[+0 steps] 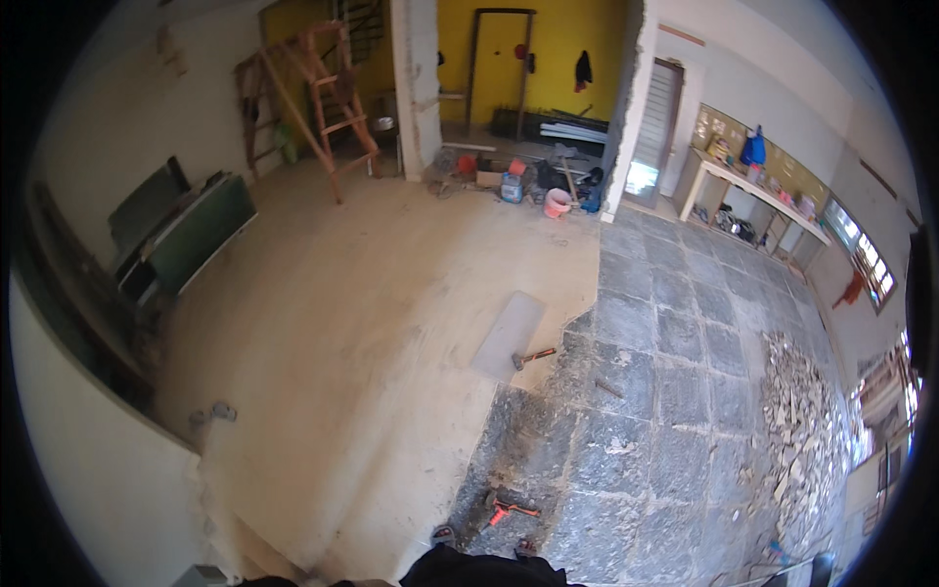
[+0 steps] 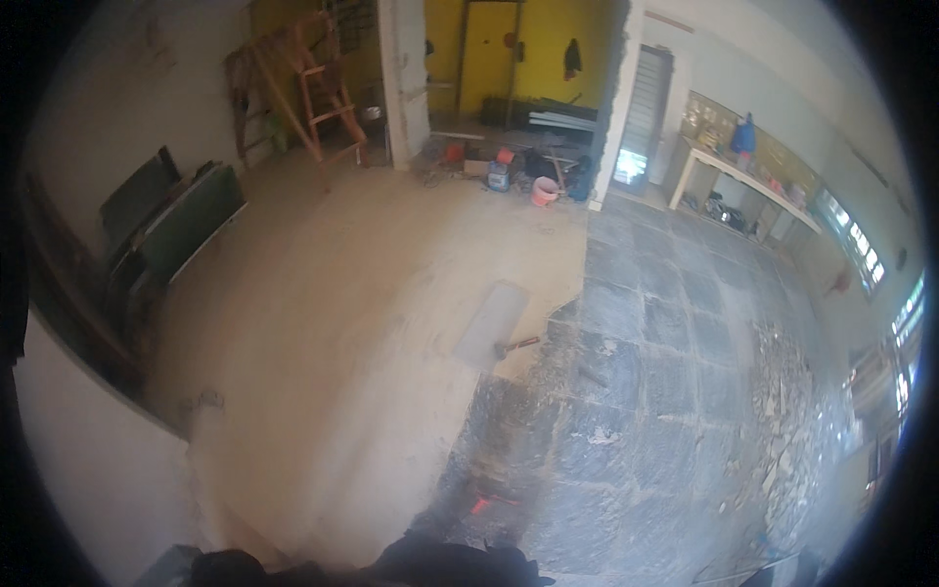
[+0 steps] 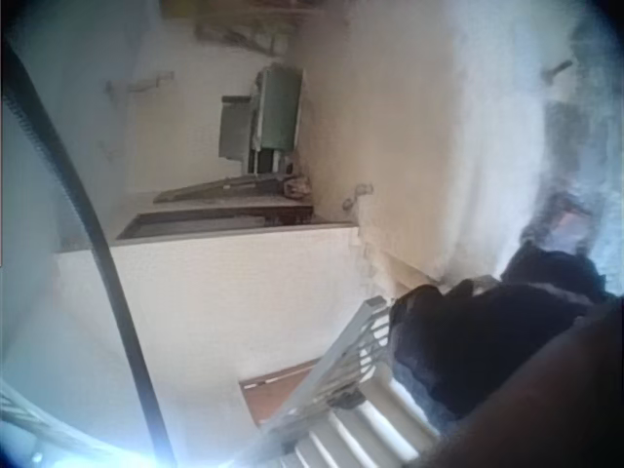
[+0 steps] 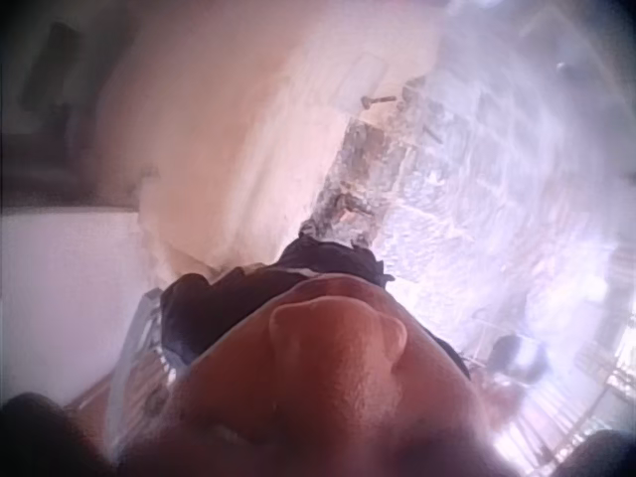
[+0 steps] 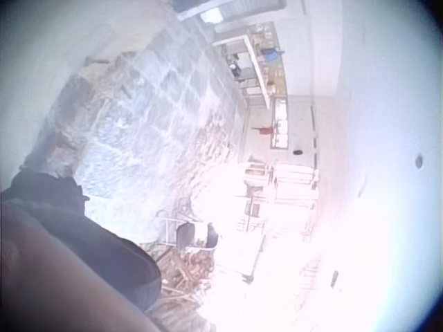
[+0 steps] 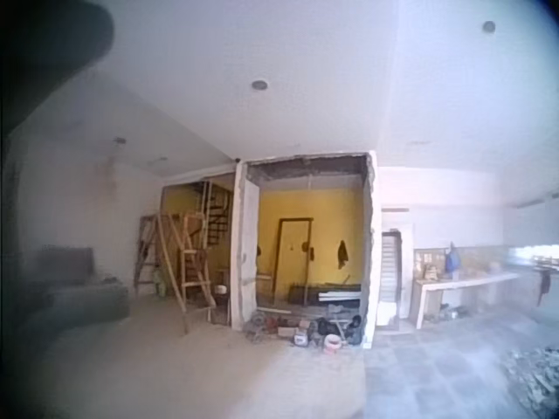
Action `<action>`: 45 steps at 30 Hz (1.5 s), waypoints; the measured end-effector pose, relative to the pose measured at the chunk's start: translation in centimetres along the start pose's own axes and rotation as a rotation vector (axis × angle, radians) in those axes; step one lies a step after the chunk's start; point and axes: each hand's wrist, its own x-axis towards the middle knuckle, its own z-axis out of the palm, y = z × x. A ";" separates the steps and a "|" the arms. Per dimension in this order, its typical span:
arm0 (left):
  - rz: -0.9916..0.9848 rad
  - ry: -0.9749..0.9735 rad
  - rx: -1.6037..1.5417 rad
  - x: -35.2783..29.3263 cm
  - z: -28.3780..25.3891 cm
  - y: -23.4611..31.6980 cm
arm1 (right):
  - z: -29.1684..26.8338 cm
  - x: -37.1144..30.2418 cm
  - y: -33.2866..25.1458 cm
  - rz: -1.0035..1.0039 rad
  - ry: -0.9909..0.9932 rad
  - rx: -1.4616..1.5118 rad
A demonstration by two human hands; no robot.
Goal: The person uses a hammer and a red-handled scraper to break and pry up floor tiles. They repeatedly strike tiles, lift fragments, and clear debris from the work area.
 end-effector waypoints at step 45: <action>-0.073 -0.075 -0.068 -5.3 5.6 -3.1 | -0.4 -4.0 3.9 0.066 -0.026 -0.009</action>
